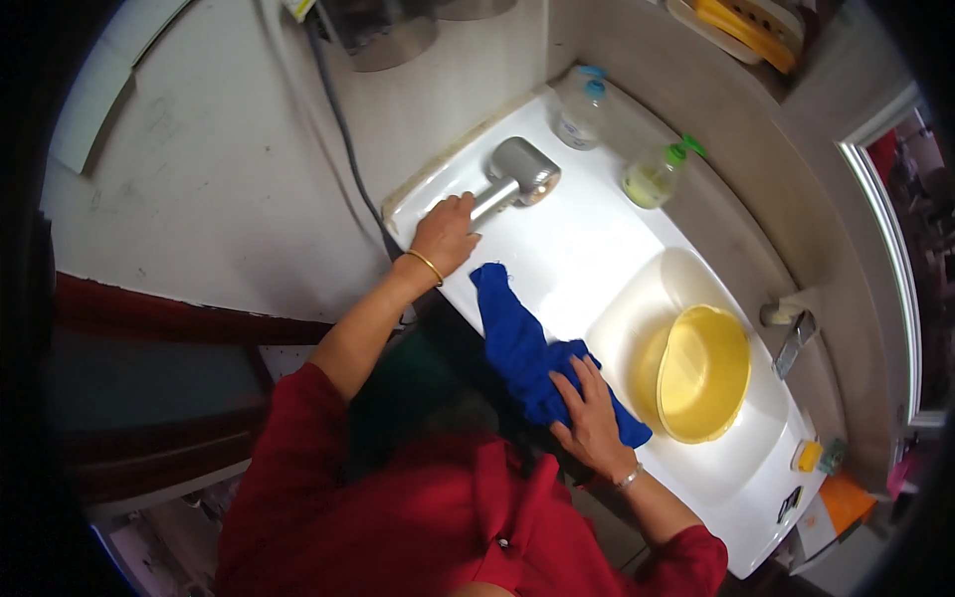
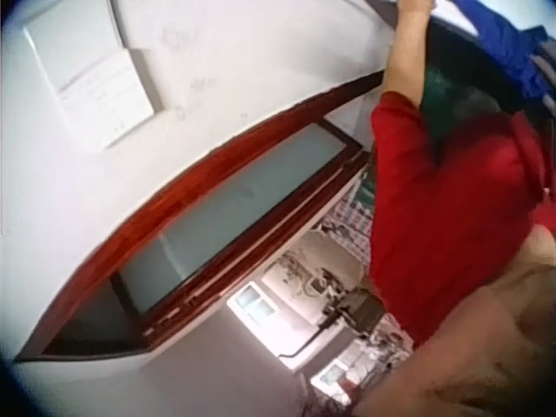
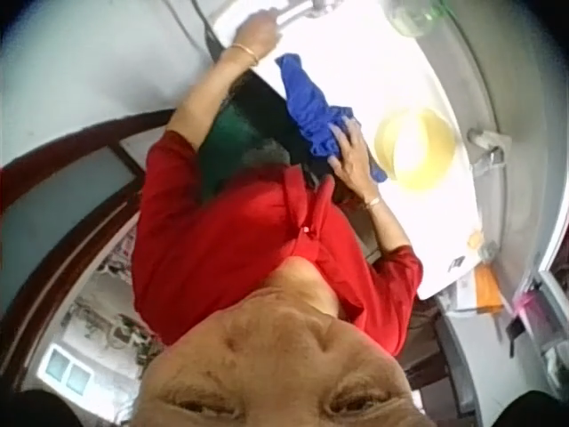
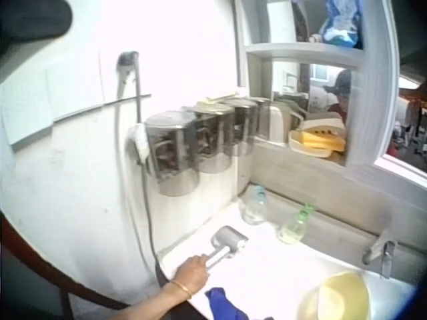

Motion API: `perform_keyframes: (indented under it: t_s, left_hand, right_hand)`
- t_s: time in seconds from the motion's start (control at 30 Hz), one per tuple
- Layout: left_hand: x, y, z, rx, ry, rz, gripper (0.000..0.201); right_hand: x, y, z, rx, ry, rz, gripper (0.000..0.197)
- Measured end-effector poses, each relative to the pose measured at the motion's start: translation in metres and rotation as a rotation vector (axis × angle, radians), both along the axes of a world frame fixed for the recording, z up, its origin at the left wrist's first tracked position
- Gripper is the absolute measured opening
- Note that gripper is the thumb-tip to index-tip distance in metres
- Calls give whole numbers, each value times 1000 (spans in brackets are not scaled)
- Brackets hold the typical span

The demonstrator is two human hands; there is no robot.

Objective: Cleaning a bathroom sink vanity and hand-washing a cloth in a basin.

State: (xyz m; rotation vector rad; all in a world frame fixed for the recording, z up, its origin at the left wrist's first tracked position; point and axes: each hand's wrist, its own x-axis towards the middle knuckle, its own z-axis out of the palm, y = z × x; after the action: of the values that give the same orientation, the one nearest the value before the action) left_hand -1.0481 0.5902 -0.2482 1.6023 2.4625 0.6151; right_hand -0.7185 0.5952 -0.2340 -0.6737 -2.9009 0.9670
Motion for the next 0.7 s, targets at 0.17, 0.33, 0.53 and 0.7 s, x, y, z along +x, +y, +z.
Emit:
perform_keyframes:
  t_s: [0.17,0.33,0.53,0.7]
  left_hand:
    - [-4,-2,3,-36,98,18,45]
    - [-26,4,-2,-69,163,83,50]
    - [-22,-18,-5,200,144,-24,51]
    - [34,-72,8,626,160,-185,44]
  right_hand:
    - [-127,11,-23,70,261,171,66]
    - [-168,4,-23,60,278,176,70]
    - [-39,-8,10,-2,-5,92,78]
    - [58,-26,10,13,-80,-64,74]
